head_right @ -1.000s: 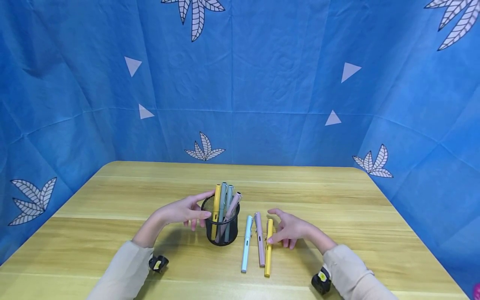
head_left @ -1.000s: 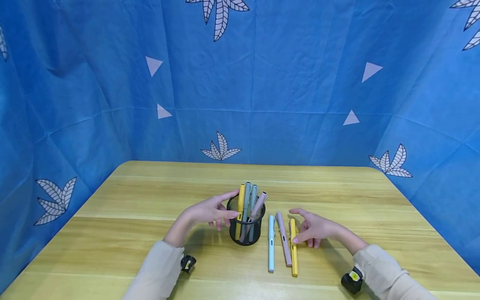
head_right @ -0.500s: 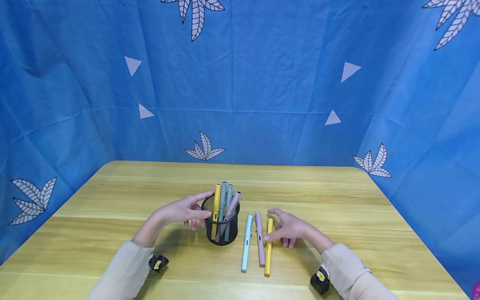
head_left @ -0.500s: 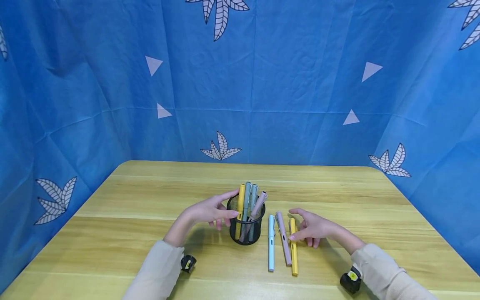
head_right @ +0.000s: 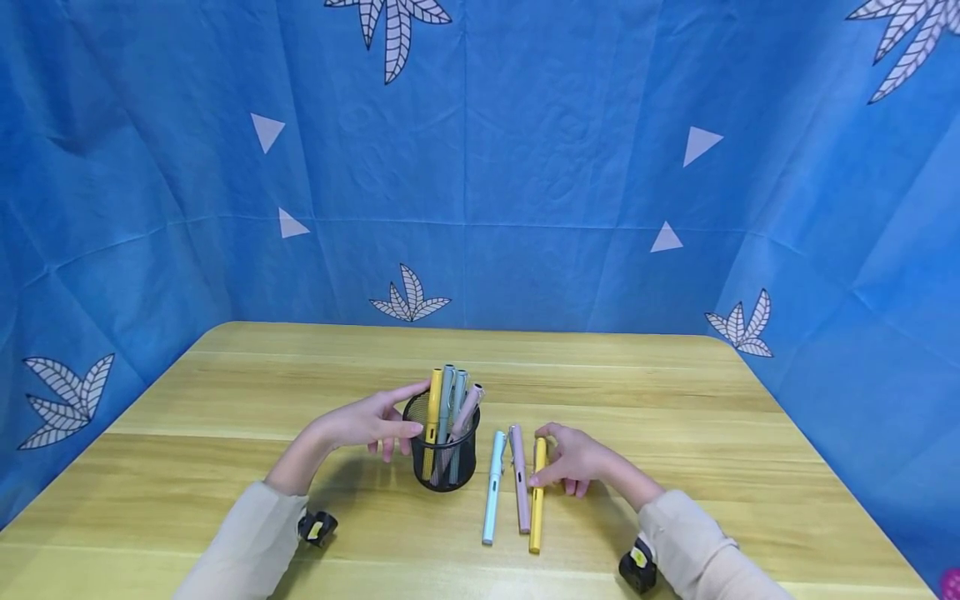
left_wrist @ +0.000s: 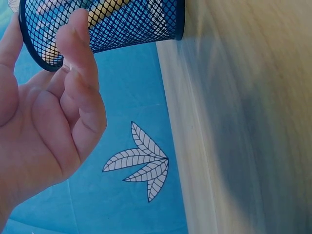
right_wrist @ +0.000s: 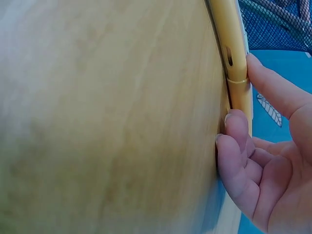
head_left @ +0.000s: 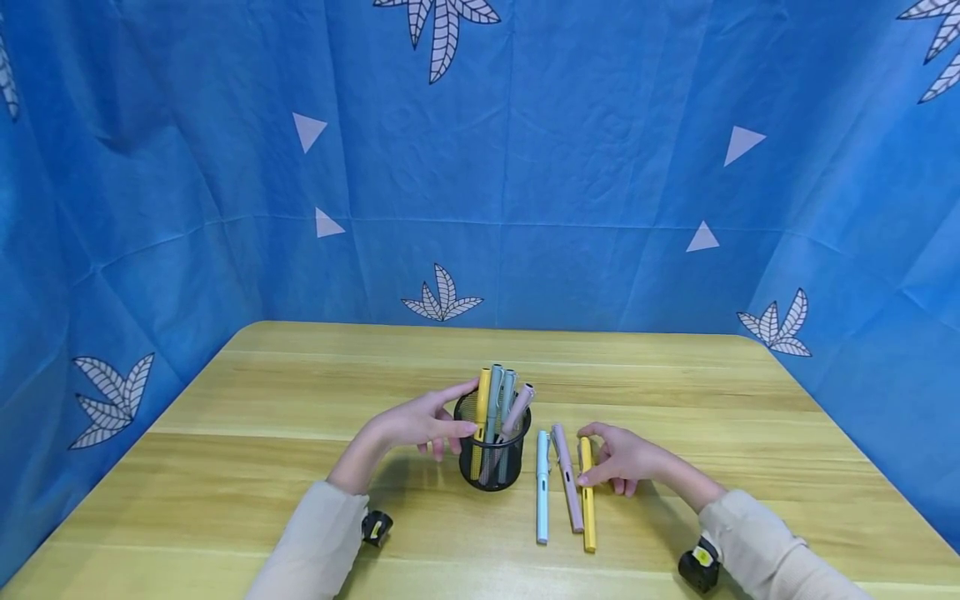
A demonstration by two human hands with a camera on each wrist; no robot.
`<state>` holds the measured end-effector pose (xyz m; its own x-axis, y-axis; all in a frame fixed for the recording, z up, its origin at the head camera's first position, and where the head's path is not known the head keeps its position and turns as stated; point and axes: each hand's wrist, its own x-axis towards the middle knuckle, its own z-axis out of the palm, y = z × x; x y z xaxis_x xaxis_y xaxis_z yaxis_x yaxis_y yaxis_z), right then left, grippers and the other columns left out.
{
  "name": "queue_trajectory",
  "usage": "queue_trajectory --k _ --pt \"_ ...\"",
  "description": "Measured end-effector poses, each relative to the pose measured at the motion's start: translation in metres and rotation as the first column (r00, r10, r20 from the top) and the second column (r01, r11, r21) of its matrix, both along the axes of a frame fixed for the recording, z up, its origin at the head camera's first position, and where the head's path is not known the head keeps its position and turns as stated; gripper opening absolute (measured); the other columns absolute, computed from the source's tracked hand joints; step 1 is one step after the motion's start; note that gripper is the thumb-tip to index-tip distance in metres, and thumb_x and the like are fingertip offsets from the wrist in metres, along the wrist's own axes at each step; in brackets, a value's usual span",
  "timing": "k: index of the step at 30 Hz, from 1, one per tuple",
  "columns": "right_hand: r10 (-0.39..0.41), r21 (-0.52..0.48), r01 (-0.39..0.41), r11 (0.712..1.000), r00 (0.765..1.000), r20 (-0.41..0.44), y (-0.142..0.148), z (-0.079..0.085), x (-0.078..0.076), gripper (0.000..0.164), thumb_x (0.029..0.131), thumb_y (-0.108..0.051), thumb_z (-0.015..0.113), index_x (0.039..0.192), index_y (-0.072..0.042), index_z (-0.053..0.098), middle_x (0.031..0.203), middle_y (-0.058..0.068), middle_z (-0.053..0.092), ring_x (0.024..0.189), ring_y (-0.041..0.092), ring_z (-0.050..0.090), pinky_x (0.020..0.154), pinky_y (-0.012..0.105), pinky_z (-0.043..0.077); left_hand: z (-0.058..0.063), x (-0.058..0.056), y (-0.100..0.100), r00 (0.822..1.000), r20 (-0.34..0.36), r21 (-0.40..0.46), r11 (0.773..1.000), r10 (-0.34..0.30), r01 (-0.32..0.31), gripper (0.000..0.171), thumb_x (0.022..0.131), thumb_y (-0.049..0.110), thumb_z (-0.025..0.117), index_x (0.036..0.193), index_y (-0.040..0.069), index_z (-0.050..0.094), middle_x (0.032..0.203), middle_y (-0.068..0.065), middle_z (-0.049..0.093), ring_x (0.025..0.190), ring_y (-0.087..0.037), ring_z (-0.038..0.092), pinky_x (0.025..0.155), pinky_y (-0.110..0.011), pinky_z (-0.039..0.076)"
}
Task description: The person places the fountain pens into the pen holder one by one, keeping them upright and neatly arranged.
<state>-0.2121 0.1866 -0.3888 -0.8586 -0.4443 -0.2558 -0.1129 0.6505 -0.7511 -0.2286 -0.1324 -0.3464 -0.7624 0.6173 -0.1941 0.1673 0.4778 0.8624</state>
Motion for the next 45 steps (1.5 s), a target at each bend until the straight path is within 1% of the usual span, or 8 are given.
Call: queue_trajectory --k 4,8,17,24,30,34,38,45 --pt "-0.010 0.003 0.010 1.000 1.000 -0.007 0.0000 0.0000 0.0007 0.078 0.072 -0.024 0.075 0.130 0.005 0.032 0.061 0.007 0.053 0.040 0.012 0.048 0.040 0.029 0.045 -0.0004 -0.0008 -0.0001 1.000 0.000 0.002 1.000 -0.003 0.003 0.071 0.089 0.034 0.055 0.145 0.024 0.013 0.072 -0.011 0.062 0.051 -0.019 0.055 0.045 -0.028 0.038" --pt "-0.020 -0.001 0.020 1.000 1.000 -0.005 0.0001 -0.0002 0.0007 0.077 0.072 -0.023 0.075 0.130 0.005 0.032 0.062 0.008 0.053 0.041 0.012 0.049 0.040 0.028 0.045 -0.0004 -0.0007 0.0000 1.000 0.000 0.002 1.000 -0.005 0.005 0.070 0.089 0.033 0.055 0.145 0.024 0.013 0.073 -0.013 0.062 0.051 -0.019 0.055 0.045 -0.027 0.038" --pt "-0.057 0.011 0.057 0.998 0.998 -0.010 -0.0029 0.0000 0.0013 0.075 0.071 -0.020 0.076 0.128 0.006 0.034 0.063 0.008 0.053 0.041 0.013 0.050 0.040 0.029 0.046 -0.0002 0.0014 -0.0002 1.000 0.007 0.008 1.000 0.009 -0.009 0.070 0.089 0.031 0.055 0.145 0.025 0.014 0.073 -0.015 0.062 0.054 -0.027 0.056 0.045 -0.028 0.038" --pt "-0.046 -0.026 0.046 0.999 0.999 -0.004 -0.0026 -0.0001 0.0025 0.073 0.072 -0.015 0.075 0.126 0.009 0.032 0.062 0.008 0.053 0.041 0.013 0.049 0.041 0.030 0.047 -0.0005 0.0017 -0.0003 1.000 0.004 0.001 1.000 0.010 -0.010 0.070 0.089 0.032 0.055 0.145 0.025 0.013 0.075 -0.016 0.062 0.052 -0.022 0.056 0.046 -0.028 0.039" --pt "-0.036 -0.060 0.037 0.998 0.999 0.022 -0.0016 0.0003 0.0038 0.071 0.070 -0.010 0.076 0.123 0.011 0.033 0.065 0.010 0.053 0.044 0.014 0.051 0.042 0.032 0.048 -0.0010 0.0017 -0.0003 1.000 -0.004 -0.003 1.000 0.008 -0.008 0.070 0.089 0.032 0.055 0.145 0.025 0.013 0.074 -0.014 0.062 0.053 -0.021 0.056 0.046 -0.029 0.040" --pt "-0.048 -0.071 0.051 0.996 0.998 0.042 -0.0021 0.0007 0.0044 0.071 0.070 -0.008 0.076 0.122 0.011 0.032 0.067 0.011 0.053 0.046 0.016 0.052 0.043 0.032 0.049 -0.0010 0.0017 -0.0002 1.000 -0.002 -0.001 1.000 0.008 -0.008 0.070 0.089 0.032 0.055 0.145 0.025 0.013 0.074 -0.015 0.062 0.052 -0.021 0.056 0.046 -0.029 0.040" --pt "-0.080 -0.081 0.085 0.993 0.995 0.067 -0.0029 0.0008 0.0051 0.070 0.070 -0.005 0.075 0.123 0.009 0.032 0.068 0.012 0.052 0.048 0.017 0.053 0.045 0.033 0.049 -0.0007 0.0018 -0.0003 1.000 0.005 0.000 1.000 0.006 -0.006 0.070 0.089 0.032 0.055 0.145 0.025 0.012 0.075 -0.016 0.062 0.052 -0.021 0.056 0.046 -0.028 0.039" --pt "-0.130 -0.114 0.141 0.983 0.986 0.103 -0.0042 0.0014 0.0062 0.070 0.069 0.001 0.073 0.124 0.008 0.030 0.070 0.015 0.052 0.049 0.019 0.054 0.047 0.034 0.050 0.0000 0.0026 0.0001 1.000 -0.002 0.004 1.000 0.005 -0.005 0.070 0.090 0.031 0.054 0.145 0.024 0.013 0.075 -0.016 0.062 0.052 -0.020 0.055 0.045 -0.029 0.039"
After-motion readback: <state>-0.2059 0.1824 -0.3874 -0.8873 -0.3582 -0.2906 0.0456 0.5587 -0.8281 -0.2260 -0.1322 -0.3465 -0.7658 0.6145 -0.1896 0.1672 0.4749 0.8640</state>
